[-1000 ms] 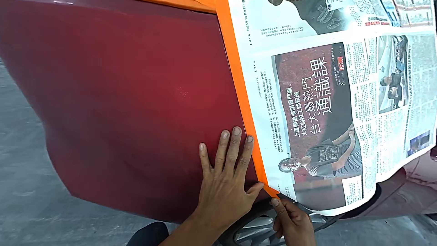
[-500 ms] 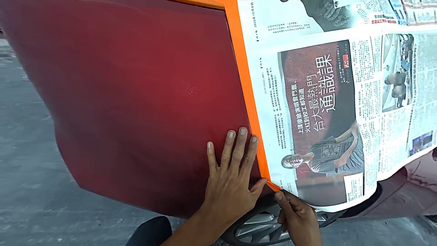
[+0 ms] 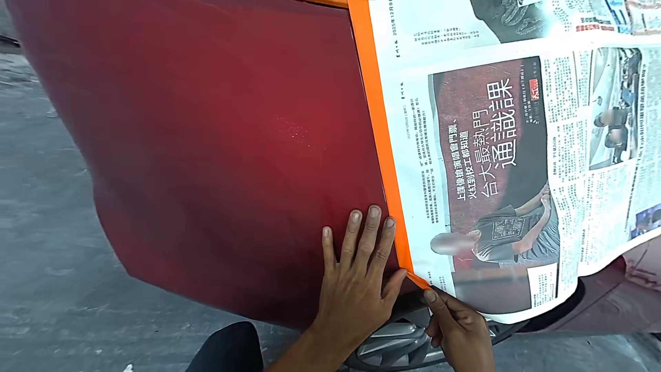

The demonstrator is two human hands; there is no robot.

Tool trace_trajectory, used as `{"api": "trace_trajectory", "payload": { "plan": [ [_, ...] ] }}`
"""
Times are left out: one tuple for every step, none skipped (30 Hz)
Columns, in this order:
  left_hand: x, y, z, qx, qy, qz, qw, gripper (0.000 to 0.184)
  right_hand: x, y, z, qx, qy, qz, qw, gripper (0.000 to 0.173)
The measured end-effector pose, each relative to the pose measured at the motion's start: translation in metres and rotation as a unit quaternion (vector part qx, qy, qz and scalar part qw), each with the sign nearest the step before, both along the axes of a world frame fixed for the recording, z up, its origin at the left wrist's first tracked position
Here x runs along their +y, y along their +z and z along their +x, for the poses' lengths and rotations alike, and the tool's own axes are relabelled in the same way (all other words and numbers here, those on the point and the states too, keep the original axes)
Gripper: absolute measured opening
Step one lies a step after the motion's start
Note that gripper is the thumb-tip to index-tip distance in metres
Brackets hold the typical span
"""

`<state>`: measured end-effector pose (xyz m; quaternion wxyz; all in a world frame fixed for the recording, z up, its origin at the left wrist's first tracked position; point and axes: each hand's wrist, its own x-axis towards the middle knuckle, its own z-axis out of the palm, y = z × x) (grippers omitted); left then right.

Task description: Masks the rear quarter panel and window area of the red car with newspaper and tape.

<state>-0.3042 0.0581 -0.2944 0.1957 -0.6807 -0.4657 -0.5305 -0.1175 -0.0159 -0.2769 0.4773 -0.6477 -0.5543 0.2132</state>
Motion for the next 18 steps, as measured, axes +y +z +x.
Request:
{"api": "trace_trajectory", "payload": {
  "plan": [
    [0.000,-0.002,0.001,-0.004,0.002,-0.001,1.000,0.076,-0.001,0.001,0.000,-0.001,0.003,0.001,1.000,0.024],
    [0.000,-0.004,0.003,-0.008,0.002,-0.003,1.000,0.075,-0.002,0.001,0.001,-0.004,0.007,0.001,1.000,0.024],
    [-0.001,-0.005,0.004,-0.013,0.002,-0.005,1.000,0.073,-0.003,0.001,0.002,-0.008,0.011,0.001,1.000,0.024],
    [-0.001,-0.006,0.006,-0.017,0.001,-0.007,1.000,0.072,-0.004,0.002,0.003,-0.011,0.013,0.000,1.000,0.024],
    [-0.001,-0.008,0.007,-0.020,0.002,-0.009,1.000,0.072,-0.004,0.002,0.003,-0.011,0.013,0.001,1.000,0.025],
    [-0.001,-0.010,0.009,-0.023,0.006,-0.008,1.000,0.070,-0.005,0.002,0.003,-0.008,0.013,0.003,1.000,0.025],
    [-0.002,-0.012,0.011,-0.027,0.011,-0.006,1.000,0.069,-0.005,0.002,0.003,-0.007,0.013,0.007,1.000,0.025],
    [-0.002,-0.015,0.015,-0.033,0.014,-0.002,0.999,0.067,-0.005,0.001,0.003,-0.006,0.014,0.010,1.000,0.025],
    [-0.003,-0.018,0.018,-0.043,0.017,0.000,0.999,0.065,-0.005,0.001,0.003,-0.005,0.015,0.013,1.000,0.025],
    [-0.004,-0.021,0.022,-0.052,0.022,0.002,0.998,0.063,-0.005,0.000,0.002,-0.004,0.017,0.014,1.000,0.025],
    [-0.005,-0.023,0.026,-0.061,0.025,0.004,0.998,0.061,-0.004,-0.001,0.002,0.000,0.017,0.016,1.000,0.024],
    [-0.006,-0.024,0.029,-0.068,0.028,0.005,0.997,0.059,-0.004,-0.001,0.002,0.004,0.017,0.016,1.000,0.024],
    [-0.006,-0.026,0.032,-0.072,0.030,0.006,0.997,0.058,-0.003,-0.001,0.002,0.007,0.016,0.014,1.000,0.024],
    [-0.007,-0.026,0.034,-0.076,0.032,0.006,0.997,0.058,-0.003,-0.001,0.002,0.008,0.015,0.014,1.000,0.024],
    [-0.007,-0.027,0.036,-0.079,0.035,0.008,0.996,0.057,-0.003,-0.001,0.002,0.009,0.013,0.014,1.000,0.024],
    [-0.008,-0.028,0.037,-0.080,0.037,0.008,0.996,0.057,-0.003,-0.001,0.002,0.009,0.011,0.015,1.000,0.024],
    [-0.008,-0.029,0.037,-0.080,0.038,0.006,0.996,0.057,-0.003,-0.002,0.001,0.008,0.011,0.016,1.000,0.024],
    [-0.007,-0.029,0.037,-0.079,0.039,0.005,0.996,0.057,-0.002,-0.002,0.000,0.008,0.013,0.016,1.000,0.024]
  ]
}}
